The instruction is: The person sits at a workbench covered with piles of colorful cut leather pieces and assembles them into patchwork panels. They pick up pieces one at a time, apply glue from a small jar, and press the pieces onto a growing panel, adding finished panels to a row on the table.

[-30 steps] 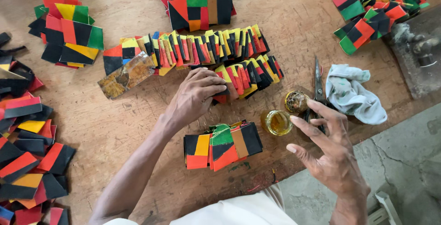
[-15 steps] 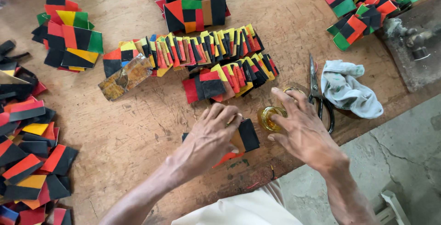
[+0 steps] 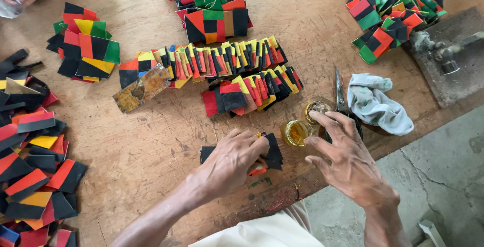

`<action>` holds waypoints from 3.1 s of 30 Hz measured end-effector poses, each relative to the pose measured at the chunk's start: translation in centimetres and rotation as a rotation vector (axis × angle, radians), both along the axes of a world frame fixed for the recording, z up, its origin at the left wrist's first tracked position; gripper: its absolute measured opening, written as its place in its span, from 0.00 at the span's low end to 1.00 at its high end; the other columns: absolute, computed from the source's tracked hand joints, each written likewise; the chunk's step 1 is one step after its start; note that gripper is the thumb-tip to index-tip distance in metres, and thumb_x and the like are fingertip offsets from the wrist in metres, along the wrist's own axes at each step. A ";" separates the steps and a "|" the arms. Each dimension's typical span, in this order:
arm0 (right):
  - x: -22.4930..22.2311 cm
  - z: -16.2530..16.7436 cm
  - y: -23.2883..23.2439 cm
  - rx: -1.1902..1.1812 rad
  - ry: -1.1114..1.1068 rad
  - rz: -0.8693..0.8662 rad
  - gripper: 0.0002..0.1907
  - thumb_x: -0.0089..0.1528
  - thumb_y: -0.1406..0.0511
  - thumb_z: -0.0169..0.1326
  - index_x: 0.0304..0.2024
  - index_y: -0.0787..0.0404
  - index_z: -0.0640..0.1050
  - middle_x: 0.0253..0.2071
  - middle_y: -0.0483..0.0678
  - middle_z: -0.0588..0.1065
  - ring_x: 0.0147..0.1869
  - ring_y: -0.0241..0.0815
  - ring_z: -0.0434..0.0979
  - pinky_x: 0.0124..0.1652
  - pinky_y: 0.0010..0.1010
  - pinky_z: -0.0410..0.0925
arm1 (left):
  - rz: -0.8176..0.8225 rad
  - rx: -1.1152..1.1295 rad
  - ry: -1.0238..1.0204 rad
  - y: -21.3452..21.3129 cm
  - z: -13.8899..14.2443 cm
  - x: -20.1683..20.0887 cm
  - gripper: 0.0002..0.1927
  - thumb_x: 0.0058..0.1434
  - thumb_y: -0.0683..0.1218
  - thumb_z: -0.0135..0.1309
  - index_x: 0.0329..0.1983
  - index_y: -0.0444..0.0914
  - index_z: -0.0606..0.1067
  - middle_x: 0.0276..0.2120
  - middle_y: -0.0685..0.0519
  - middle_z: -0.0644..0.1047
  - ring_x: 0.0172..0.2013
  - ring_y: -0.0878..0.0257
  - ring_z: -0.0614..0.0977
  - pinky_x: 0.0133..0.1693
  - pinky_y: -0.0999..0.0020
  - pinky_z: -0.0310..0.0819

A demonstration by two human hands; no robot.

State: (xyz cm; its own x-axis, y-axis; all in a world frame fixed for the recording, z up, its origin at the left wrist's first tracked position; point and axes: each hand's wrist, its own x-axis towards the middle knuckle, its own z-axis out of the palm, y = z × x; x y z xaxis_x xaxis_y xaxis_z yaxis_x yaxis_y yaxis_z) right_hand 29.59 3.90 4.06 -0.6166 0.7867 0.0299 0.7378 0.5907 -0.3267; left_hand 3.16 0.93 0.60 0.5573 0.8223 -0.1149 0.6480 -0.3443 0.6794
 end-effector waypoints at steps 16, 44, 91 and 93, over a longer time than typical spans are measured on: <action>0.5 2.1 -3.6 0.260 0.678 -0.292 0.27 0.55 0.56 0.68 0.56 0.54 0.78 0.65 0.46 0.68 0.64 0.38 0.71 0.62 0.32 0.72 | 0.304 -0.423 -0.846 1.5 -0.5 -3.9 0.16 0.60 0.43 0.69 0.44 0.35 0.73 0.35 0.55 0.77 0.38 0.68 0.77 0.39 0.71 0.74; -5.3 -3.1 -0.9 0.213 0.543 0.141 0.41 0.65 0.60 0.62 0.76 0.45 0.58 0.66 0.51 0.63 0.61 0.42 0.68 0.55 0.32 0.71 | 0.458 -0.665 -1.703 0.9 -0.1 -0.8 0.26 0.60 0.30 0.59 0.58 0.39 0.66 0.50 0.55 0.70 0.50 0.64 0.78 0.50 0.62 0.82; -3.6 -0.3 0.5 0.233 0.530 -0.067 0.33 0.62 0.68 0.66 0.68 0.55 0.70 0.63 0.51 0.64 0.60 0.42 0.70 0.47 0.27 0.71 | 0.687 -0.006 -0.922 1.3 -2.3 -7.2 0.17 0.63 0.32 0.61 0.53 0.39 0.75 0.46 0.51 0.81 0.45 0.69 0.81 0.48 0.74 0.79; -3.4 -0.5 0.2 0.192 0.570 -0.025 0.31 0.63 0.69 0.65 0.68 0.55 0.71 0.63 0.50 0.64 0.63 0.42 0.71 0.50 0.26 0.75 | 0.680 0.034 -0.762 1.4 -3.5 -8.1 0.11 0.62 0.32 0.63 0.44 0.38 0.79 0.47 0.50 0.85 0.43 0.68 0.86 0.46 0.74 0.84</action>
